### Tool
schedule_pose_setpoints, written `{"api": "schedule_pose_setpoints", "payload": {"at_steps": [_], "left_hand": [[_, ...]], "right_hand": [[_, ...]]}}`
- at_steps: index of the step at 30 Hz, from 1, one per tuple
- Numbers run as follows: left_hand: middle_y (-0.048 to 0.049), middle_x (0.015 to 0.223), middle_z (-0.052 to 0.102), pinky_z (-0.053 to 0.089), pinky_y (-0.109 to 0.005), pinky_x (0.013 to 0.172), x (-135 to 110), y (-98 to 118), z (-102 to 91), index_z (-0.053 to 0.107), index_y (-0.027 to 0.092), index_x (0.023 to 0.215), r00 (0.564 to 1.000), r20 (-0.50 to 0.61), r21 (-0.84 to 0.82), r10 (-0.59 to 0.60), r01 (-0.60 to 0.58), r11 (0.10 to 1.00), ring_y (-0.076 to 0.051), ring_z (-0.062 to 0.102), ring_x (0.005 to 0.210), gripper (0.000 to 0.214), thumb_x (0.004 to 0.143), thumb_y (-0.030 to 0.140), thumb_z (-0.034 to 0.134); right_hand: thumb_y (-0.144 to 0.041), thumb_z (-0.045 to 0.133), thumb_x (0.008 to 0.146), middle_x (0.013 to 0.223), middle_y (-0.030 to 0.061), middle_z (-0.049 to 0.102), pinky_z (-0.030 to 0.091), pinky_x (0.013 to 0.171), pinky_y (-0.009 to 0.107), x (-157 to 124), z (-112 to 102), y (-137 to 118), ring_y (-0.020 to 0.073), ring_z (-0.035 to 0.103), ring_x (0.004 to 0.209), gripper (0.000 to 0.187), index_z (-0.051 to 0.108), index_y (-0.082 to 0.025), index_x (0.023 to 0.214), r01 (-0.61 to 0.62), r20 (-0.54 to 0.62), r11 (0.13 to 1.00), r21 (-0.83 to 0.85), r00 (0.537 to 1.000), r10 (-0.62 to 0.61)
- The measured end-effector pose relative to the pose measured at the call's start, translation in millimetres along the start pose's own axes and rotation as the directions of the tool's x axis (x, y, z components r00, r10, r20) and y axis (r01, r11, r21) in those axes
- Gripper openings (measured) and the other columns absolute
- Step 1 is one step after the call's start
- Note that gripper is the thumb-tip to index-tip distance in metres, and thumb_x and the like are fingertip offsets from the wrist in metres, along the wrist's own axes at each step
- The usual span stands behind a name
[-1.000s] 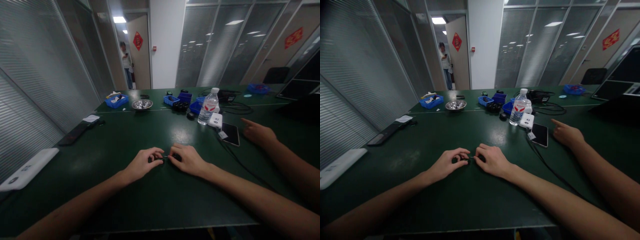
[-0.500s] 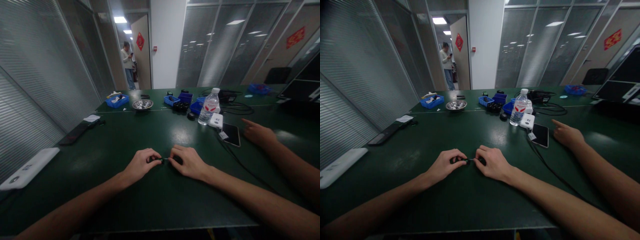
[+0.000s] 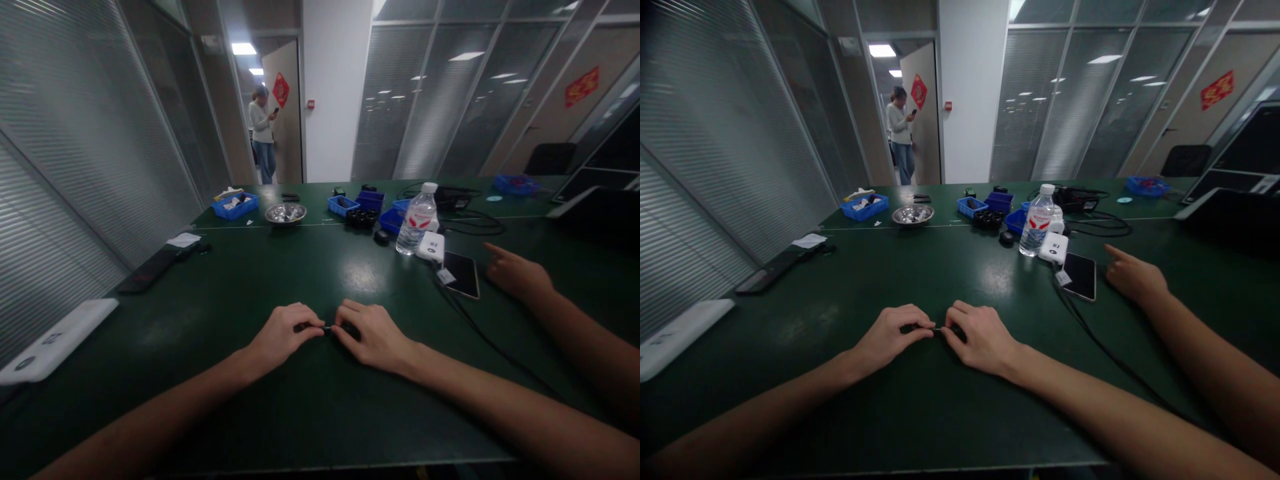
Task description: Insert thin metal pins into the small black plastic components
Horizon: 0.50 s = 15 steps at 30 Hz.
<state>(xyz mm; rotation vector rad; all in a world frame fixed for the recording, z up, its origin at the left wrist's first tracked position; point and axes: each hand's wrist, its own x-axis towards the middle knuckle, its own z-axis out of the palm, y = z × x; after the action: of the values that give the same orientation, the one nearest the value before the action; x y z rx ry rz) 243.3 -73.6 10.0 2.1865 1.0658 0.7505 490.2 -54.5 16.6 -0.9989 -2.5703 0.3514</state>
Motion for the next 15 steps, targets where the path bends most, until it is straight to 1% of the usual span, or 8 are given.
{"api": "schedule_pose_setpoints", "payload": {"at_steps": [4,8,10,12,13,15], "left_hand": [[-0.0049,0.105,0.073,0.051,-0.034,0.091,0.4,4.2,-1.5,0.077,0.021,0.106,1.0,0.025,0.005,-0.005,0.005,1.0,-0.019,0.065,0.099,0.018,0.095,0.031,0.066],[-0.0046,0.105,0.072,0.05,-0.031,0.084,0.1,6.0,-2.5,0.075,0.022,0.114,0.998,0.035,0.011,-0.056,0.056,0.998,-0.018,0.065,0.093,0.024,0.093,0.033,0.068],[-0.0049,0.104,0.071,0.05,-0.031,0.084,0.2,6.0,-2.0,0.074,0.022,0.117,0.996,0.04,0.006,-0.074,0.074,0.997,-0.018,0.064,0.092,0.028,0.092,0.033,0.069],[-0.0049,0.104,0.071,0.05,-0.032,0.085,0.5,6.0,-1.4,0.073,0.022,0.119,0.996,0.043,0.0,-0.084,0.084,0.996,-0.018,0.064,0.093,0.03,0.092,0.033,0.07],[-0.0045,0.104,0.071,0.049,-0.032,0.084,0.8,6.1,-1.3,0.071,0.023,0.123,0.995,0.04,-0.006,-0.092,0.093,0.996,-0.018,0.063,0.094,0.034,0.091,0.033,0.07],[-0.0035,0.104,0.071,0.049,-0.031,0.082,1.3,6.7,-2.2,0.061,0.025,0.138,0.991,0.033,-0.03,-0.129,0.13,0.991,-0.018,0.064,0.094,0.049,0.09,0.033,0.072]], "right_hand": [[-0.034,0.052,0.101,0.094,0.0016,0.063,0.037,0.062,0.028,0.0,1.5,-0.9,0.0145,0.057,0.072,0.017,0.063,-0.021,0.098,0.002,-0.006,1.0,-0.001,1.0,-0.002],[-0.034,0.053,0.101,0.093,0.0012,0.062,0.038,0.065,0.028,-0.4,3.6,0.9,0.0145,0.058,0.074,0.016,0.063,-0.021,0.098,-0.006,-0.027,0.999,0.034,1.0,0.007],[-0.033,0.053,0.101,0.093,0.0012,0.061,0.039,0.067,0.028,-0.1,4.5,2.3,0.0146,0.058,0.075,0.016,0.062,-0.021,0.098,-0.016,-0.041,0.999,0.038,0.999,0.017],[-0.033,0.052,0.102,0.093,0.0015,0.061,0.039,0.066,0.028,0.7,4.4,3.9,0.0146,0.058,0.076,0.017,0.063,-0.021,0.098,-0.024,-0.046,1.0,0.012,0.999,0.025],[-0.034,0.052,0.102,0.094,0.0018,0.061,0.039,0.065,0.028,1.3,3.8,4.9,0.0145,0.058,0.075,0.017,0.063,-0.021,0.099,-0.027,-0.044,0.999,-0.019,0.999,0.026],[-0.034,0.051,0.102,0.096,0.0028,0.061,0.036,0.062,0.028,2.5,1.6,7.3,0.0142,0.056,0.073,0.019,0.064,-0.02,0.1,-0.026,-0.032,0.994,-0.109,0.999,0.023]]}}
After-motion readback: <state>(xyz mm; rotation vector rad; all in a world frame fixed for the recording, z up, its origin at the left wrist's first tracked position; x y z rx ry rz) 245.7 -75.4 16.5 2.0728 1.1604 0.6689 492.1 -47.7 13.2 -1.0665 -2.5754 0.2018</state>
